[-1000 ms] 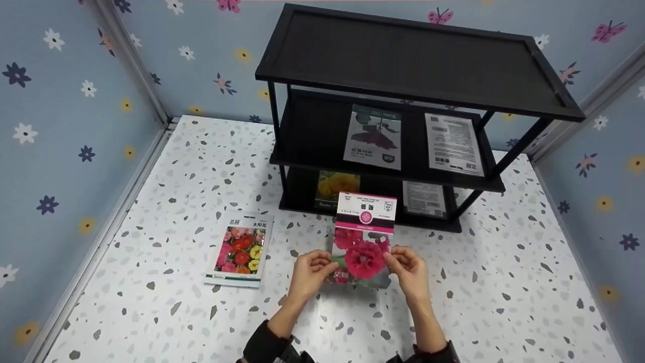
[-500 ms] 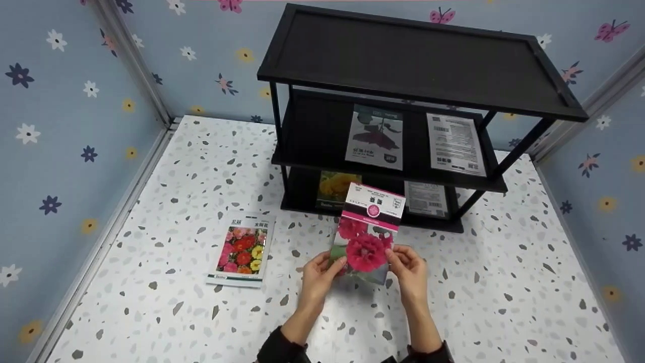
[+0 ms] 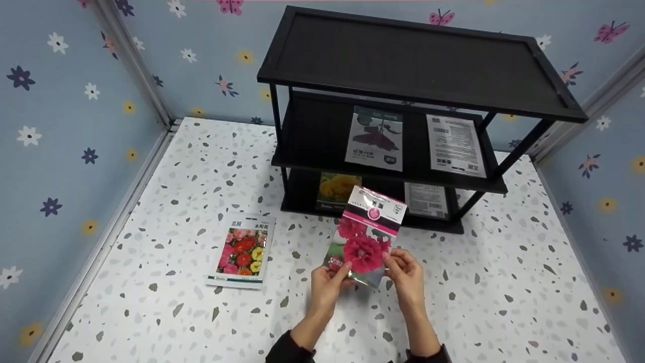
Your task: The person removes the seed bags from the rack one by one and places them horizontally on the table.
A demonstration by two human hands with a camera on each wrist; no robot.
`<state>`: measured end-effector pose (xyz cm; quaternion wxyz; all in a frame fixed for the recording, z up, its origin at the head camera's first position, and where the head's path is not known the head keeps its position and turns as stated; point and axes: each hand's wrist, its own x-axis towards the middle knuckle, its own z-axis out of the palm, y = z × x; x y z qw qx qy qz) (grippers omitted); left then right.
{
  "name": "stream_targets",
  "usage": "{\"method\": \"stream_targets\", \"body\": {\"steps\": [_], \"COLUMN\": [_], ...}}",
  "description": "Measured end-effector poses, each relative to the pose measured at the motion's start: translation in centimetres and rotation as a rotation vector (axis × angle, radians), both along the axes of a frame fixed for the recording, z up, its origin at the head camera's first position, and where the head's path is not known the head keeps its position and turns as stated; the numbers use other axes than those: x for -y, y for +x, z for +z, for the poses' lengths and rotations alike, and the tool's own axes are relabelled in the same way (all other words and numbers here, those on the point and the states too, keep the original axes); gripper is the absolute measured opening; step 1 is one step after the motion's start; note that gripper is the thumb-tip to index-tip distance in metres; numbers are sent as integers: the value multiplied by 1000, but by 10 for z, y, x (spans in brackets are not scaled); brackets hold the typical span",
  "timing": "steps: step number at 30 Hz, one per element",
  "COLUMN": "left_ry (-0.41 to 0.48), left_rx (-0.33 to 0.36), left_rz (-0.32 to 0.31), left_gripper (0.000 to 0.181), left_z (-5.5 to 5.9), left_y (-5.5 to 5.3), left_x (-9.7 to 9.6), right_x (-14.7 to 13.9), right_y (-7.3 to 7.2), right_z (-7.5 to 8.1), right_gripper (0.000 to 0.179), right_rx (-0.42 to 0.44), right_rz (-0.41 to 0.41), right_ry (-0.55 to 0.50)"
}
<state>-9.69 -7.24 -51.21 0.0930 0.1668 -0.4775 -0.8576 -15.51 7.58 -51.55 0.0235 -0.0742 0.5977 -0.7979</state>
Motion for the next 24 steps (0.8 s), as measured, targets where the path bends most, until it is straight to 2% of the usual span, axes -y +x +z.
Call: {"method": "stream_targets", "body": {"steps": [1, 2, 5, 8, 13, 18, 24], "left_ry": [-9, -18, -35, -45, -119, -199, -243], "left_rx": [-3, -10, -33, -47, -57, -61, -77], "left_rz": [-19, -40, -108, -176, -296, -402, -459], "left_gripper": [17, 17, 16, 15, 15, 18, 21], "left_z": [0, 0, 1, 5, 17, 17, 17], "left_y": [0, 1, 3, 7, 15, 19, 20], "left_x": [3, 6, 16, 26, 40, 53, 64], "right_x": [-2, -2, -10, -19, -32, -41, -47], "right_y": [-1, 4, -2, -10, -20, -25, -25], "right_z": [1, 16, 24, 30, 34, 35, 33], "right_gripper": [11, 12, 19, 24, 34, 37, 31], "right_rx": [17, 45, 108, 168, 237, 248, 236], "right_rz": [32, 47, 130, 165, 155, 156, 162], "right_ry": [5, 32, 48, 84, 158, 158, 203]}}
